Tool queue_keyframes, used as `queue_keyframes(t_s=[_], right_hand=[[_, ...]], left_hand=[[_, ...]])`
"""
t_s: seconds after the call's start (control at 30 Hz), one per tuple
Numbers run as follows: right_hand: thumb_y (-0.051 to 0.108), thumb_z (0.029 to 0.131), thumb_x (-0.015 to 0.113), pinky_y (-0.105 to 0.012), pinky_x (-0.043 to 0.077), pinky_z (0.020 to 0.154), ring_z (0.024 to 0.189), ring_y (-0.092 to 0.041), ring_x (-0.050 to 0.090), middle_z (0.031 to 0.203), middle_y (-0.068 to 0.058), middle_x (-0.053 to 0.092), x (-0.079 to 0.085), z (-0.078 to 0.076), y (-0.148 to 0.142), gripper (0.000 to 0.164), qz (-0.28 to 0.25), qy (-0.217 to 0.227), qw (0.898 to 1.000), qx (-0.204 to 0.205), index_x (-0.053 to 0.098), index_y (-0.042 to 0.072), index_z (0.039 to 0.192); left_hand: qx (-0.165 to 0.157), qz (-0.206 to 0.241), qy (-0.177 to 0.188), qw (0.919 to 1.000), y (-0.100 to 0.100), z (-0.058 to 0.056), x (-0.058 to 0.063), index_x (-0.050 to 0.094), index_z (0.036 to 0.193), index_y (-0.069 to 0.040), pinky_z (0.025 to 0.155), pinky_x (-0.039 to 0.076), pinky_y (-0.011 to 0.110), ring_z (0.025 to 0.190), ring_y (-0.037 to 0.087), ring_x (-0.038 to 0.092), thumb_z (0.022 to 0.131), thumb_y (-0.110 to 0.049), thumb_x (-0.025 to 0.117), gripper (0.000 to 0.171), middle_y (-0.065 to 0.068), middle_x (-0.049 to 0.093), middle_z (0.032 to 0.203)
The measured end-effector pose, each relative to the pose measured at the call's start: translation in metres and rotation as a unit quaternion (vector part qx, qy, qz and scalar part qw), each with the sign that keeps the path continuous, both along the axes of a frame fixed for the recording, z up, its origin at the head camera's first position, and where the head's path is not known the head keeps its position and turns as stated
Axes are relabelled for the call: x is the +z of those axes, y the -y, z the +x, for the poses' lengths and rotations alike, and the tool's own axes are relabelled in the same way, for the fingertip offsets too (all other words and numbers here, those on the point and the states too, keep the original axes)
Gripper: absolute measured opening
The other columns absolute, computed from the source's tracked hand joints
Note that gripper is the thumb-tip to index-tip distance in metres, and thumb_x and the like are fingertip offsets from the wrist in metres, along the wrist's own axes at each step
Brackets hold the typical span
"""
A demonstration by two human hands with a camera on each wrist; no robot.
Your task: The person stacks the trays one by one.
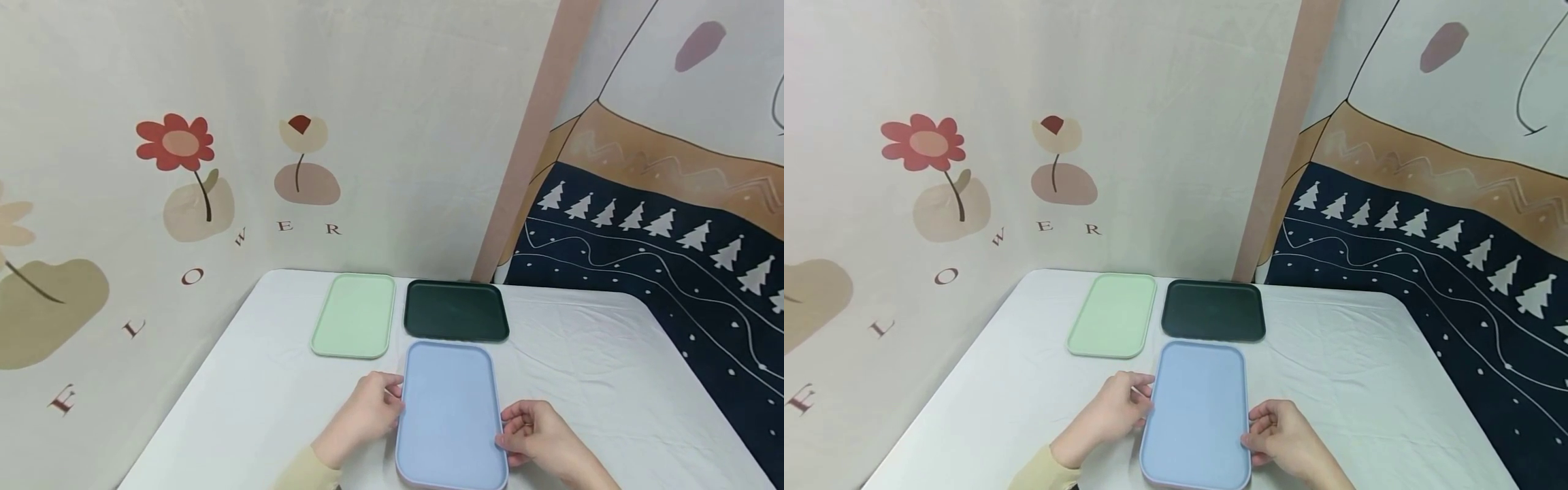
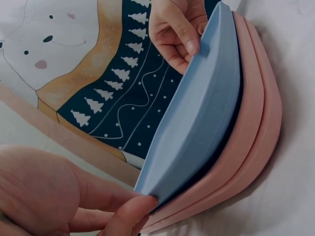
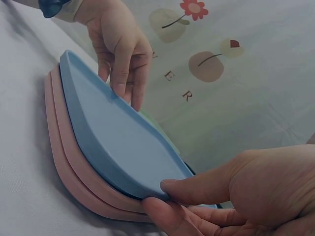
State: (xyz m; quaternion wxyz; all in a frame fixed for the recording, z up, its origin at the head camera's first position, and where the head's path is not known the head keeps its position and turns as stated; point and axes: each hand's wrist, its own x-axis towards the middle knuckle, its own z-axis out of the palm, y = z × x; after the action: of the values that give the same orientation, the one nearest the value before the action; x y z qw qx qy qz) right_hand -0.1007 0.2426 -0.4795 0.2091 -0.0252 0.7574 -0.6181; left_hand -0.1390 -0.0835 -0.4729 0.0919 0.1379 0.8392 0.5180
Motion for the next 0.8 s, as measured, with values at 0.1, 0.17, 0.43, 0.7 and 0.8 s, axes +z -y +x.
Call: queue_keyframes(t_s=[0.1,0.17,0.43,0.7,0.8], right_hand=[[-0.005,0.091,0.075,-0.037,0.065,0.063,0.073,-0.021,0.065,0.086,-0.009,0.061,-0.0010,-0.0013,-0.0011,0.031,0.002,0.009,1.000,0.002,0.057,-0.014,0.113],[-0.005,0.092,0.075,-0.037,0.065,0.064,0.073,-0.021,0.065,0.086,-0.009,0.062,-0.0014,-0.0019,-0.0016,0.030,0.004,0.014,1.000,0.002,0.057,-0.014,0.114],[-0.005,0.091,0.075,-0.037,0.065,0.064,0.072,-0.021,0.065,0.086,-0.009,0.062,-0.0017,-0.0026,-0.0015,0.030,0.007,0.017,1.000,-0.002,0.057,-0.013,0.113],[-0.005,0.091,0.076,-0.037,0.065,0.063,0.072,-0.021,0.065,0.085,-0.009,0.062,-0.0032,-0.0037,-0.0022,0.029,0.011,0.007,1.000,-0.006,0.058,-0.013,0.112],[-0.004,0.091,0.076,-0.038,0.065,0.063,0.072,-0.022,0.066,0.085,-0.010,0.063,-0.0026,-0.0042,-0.0024,0.029,0.007,0.003,1.000,-0.005,0.058,-0.014,0.112]], left_hand=[[-0.003,0.007,0.001,1.0000,0.0009,-0.0006,0.0009,0.061,0.127,0.022,0.053,0.059,0.027,0.067,0.014,0.068,0.082,0.015,0.062,0.046,0.010,0.066,0.092],[-0.003,0.010,0.006,0.9999,0.0014,-0.0012,0.0012,0.061,0.127,0.022,0.053,0.060,0.027,0.067,0.015,0.069,0.082,0.015,0.062,0.046,0.010,0.066,0.092],[0.004,0.017,0.044,0.9989,0.0027,-0.0040,-0.0004,0.060,0.130,0.021,0.056,0.062,0.029,0.074,0.018,0.069,0.087,0.013,0.066,0.044,0.010,0.065,0.096],[0.004,0.019,0.056,0.9982,0.0032,-0.0066,-0.0003,0.060,0.131,0.020,0.057,0.063,0.033,0.070,0.022,0.070,0.088,0.011,0.066,0.044,0.010,0.064,0.096],[0.003,0.023,0.054,0.9983,0.0040,-0.0083,-0.0003,0.060,0.131,0.020,0.057,0.063,0.034,0.067,0.022,0.071,0.089,0.008,0.068,0.044,0.009,0.065,0.097]])
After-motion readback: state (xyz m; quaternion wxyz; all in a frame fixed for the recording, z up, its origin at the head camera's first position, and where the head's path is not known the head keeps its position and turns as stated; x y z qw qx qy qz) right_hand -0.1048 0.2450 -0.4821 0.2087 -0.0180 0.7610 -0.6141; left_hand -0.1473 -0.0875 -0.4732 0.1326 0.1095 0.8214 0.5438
